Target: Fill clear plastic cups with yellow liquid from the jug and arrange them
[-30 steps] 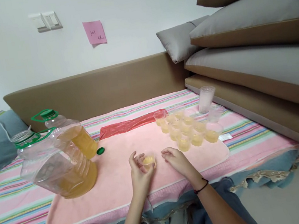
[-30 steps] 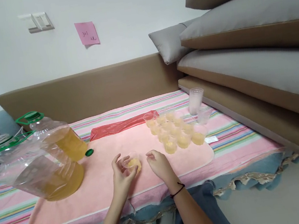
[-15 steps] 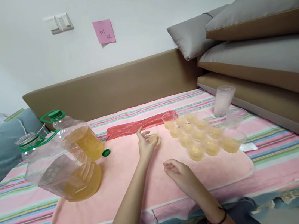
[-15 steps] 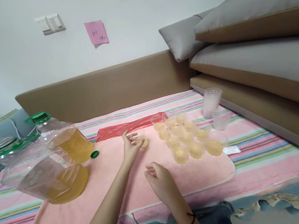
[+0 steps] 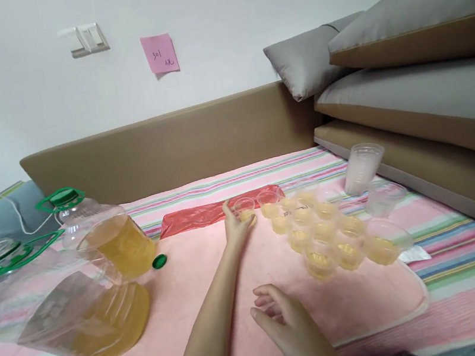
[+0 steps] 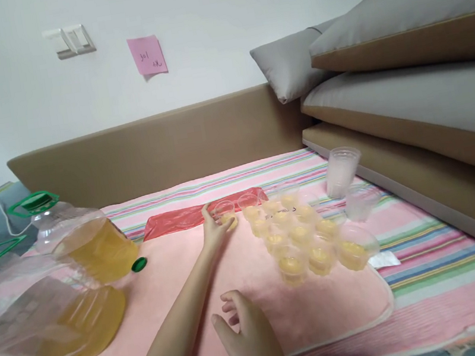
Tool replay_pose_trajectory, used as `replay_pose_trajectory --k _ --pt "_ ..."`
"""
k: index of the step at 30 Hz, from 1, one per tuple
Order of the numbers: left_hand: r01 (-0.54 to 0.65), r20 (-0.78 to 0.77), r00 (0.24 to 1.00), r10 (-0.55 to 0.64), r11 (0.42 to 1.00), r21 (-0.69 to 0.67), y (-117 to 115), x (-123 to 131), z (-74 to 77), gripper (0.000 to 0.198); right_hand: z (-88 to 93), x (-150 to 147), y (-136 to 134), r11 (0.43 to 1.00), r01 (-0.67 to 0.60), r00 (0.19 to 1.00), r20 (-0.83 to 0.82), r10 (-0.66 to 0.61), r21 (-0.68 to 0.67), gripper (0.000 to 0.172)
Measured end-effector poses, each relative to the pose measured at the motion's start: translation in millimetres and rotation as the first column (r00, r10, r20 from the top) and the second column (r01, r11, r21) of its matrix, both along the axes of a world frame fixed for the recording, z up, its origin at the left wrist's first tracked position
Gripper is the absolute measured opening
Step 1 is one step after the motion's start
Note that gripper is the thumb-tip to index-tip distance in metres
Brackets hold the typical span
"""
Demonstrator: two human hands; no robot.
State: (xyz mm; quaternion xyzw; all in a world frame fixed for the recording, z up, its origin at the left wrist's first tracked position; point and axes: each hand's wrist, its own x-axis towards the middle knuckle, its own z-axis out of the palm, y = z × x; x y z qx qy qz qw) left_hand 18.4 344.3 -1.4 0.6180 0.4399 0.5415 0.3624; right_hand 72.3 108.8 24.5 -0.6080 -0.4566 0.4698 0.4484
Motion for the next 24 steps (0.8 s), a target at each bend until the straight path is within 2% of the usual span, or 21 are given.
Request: replay_pose_trajectory --k 4,10,17,24 --pt "0.023 -0.011 1.000 -0.023 1.000 0.018 6.1 1.8 -5.0 0.083 -3.8 -5.6 -0.6 1.000 0.024 1.000 -0.009 -0.024 0.009 0.030" --pt "0.060 -0.041 0.997 -0.059 0.997 0.038 11.0 3.7 -9.5 0.084 -8.0 -3.3 -1.4 0.998 -0.053 0.998 -0.041 0.052 -0.015 0.046" --pt "0.096 -0.077 0.993 -0.093 0.994 0.045 14.7 1.8 -10.5 0.084 -6.7 -0.8 -1.6 0.999 -0.046 0.998 -0.035 0.045 -0.010 0.048" --pt "0.117 -0.071 0.991 -0.116 0.993 0.009 17.7 0.7 -13.4 0.084 2.4 -8.7 -4.6 0.998 0.064 0.998 -0.012 -0.064 0.028 0.042"
